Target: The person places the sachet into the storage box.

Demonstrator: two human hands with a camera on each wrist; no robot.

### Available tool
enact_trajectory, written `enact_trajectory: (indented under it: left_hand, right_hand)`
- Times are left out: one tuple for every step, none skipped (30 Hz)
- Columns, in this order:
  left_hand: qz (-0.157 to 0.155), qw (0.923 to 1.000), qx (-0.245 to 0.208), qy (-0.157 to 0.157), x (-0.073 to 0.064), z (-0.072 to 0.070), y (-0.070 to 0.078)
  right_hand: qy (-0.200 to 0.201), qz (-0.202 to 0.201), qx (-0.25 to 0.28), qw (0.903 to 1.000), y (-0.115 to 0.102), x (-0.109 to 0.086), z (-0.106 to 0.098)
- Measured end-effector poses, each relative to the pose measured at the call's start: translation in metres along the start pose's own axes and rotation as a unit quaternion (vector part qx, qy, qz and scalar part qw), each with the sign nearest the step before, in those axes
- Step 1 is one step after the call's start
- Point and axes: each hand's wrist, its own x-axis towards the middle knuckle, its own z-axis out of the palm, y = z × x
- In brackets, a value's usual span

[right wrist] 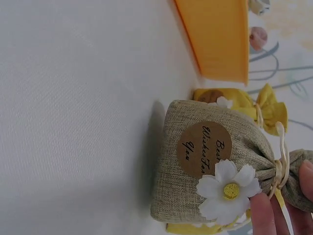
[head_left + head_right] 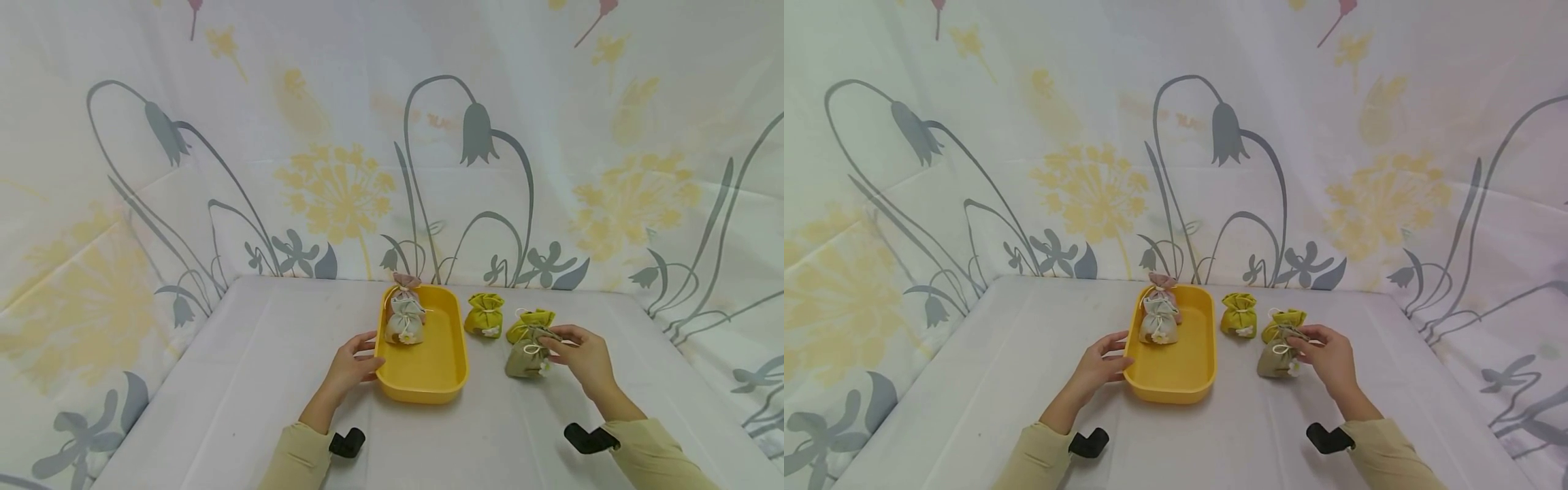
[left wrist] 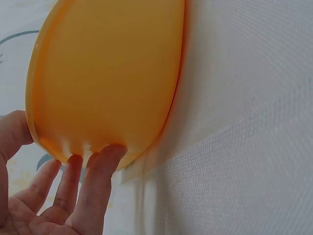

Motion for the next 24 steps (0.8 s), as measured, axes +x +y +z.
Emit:
enact_trajectory:
  left_hand:
    - [0.000,1.0000,0.001,0.000,0.000,0.000,-0.001]
    - [0.000,1.0000,0.001,0.000,0.001,0.000,-0.001]
    - [-0.001,1.0000,0.002,0.000,0.001,0.000,-0.001]
    - [-0.001,1.0000,0.002,0.001,0.001,0.000,-0.002]
    - [0.000,1.0000,0.002,0.001,0.002,0.000,-0.002]
    - [0.000,1.0000,0.003,0.001,0.002,0.000,-0.002]
    - [0.001,1.0000,0.003,0.001,0.002,0.000,-0.002]
    - [0.000,1.0000,0.003,0.002,0.002,0.000,-0.002]
    - [0.000,1.0000,0.003,0.002,0.002,0.001,-0.002]
    - [0.000,1.0000,0.004,0.002,0.002,0.001,-0.002]
    - [0.000,1.0000,0.005,0.003,0.002,0.001,-0.002]
    - [0.000,1.0000,0.006,0.003,0.002,0.001,-0.002]
    - [-0.001,1.0000,0.007,0.004,0.001,0.001,-0.002]
    - [-0.001,1.0000,0.007,0.004,0.001,0.001,-0.001]
    - [-0.001,1.0000,0.008,0.005,0.001,0.001,-0.001]
    - [-0.001,0.9999,0.009,0.006,0.001,0.001,-0.001]
    - [-0.001,0.9999,0.009,0.006,0.001,0.001,-0.001]
    - [-0.001,0.9999,0.009,0.006,0.001,0.001,-0.001]
    - [-0.001,0.9999,0.010,0.006,0.001,0.001,-0.001]
    - [-0.001,0.9999,0.010,0.007,0.002,0.001,-0.002]
    - [-0.002,0.9999,0.009,0.007,0.002,0.001,-0.002]
    - [-0.002,0.9999,0.009,0.007,0.001,0.002,0.000]
    - [-0.002,0.9999,0.008,0.007,0.001,0.001,-0.001]
    - [-0.002,1.0000,0.008,0.006,0.002,0.001,-0.002]
  right_hand:
    - [0.002,0.000,0.001,1.0000,-0.001,-0.001,0.000]
    - [0.004,0.000,0.003,1.0000,-0.002,-0.002,0.001]
    - [0.006,0.000,0.005,1.0000,-0.004,-0.002,0.002]
    - [0.008,-0.001,0.007,0.9999,-0.006,-0.003,0.002]
    - [0.010,-0.002,0.009,0.9999,-0.008,-0.004,0.003]
    - [0.012,-0.003,0.012,0.9999,-0.010,-0.004,0.004]
    - [0.014,-0.004,0.014,0.9998,-0.012,-0.005,0.005]
    - [0.016,-0.007,0.017,0.9997,-0.015,-0.006,0.006]
    - [0.017,-0.009,0.019,0.9996,-0.017,-0.006,0.007]
    - [0.019,-0.011,0.022,0.9995,-0.019,-0.007,0.008]
    - [0.019,-0.015,0.024,0.9994,-0.022,-0.008,0.010]
    - [0.019,-0.019,0.025,0.9993,-0.024,-0.008,0.011]
    - [0.018,-0.023,0.026,0.9992,-0.026,-0.009,0.013]
    - [0.017,-0.027,0.025,0.9992,-0.028,-0.009,0.014]
    - [0.015,-0.031,0.025,0.9991,-0.029,-0.009,0.015]
    - [0.012,-0.036,0.023,0.9990,-0.031,-0.009,0.016]
    - [0.010,-0.040,0.021,0.9989,-0.032,-0.009,0.018]
    - [0.008,-0.044,0.020,0.9988,-0.033,-0.009,0.019]
    - [0.005,-0.047,0.020,0.9987,-0.035,-0.008,0.020]
    - [0.002,-0.051,0.022,0.9984,-0.036,-0.008,0.021]
    - [-0.001,-0.053,0.026,0.9983,-0.037,-0.007,0.022]
    - [-0.003,-0.053,0.030,0.9981,-0.039,-0.007,0.024]
    - [-0.007,-0.054,0.035,0.9979,-0.042,-0.007,0.025]
    - [-0.012,-0.055,0.038,0.9977,-0.044,-0.006,0.027]
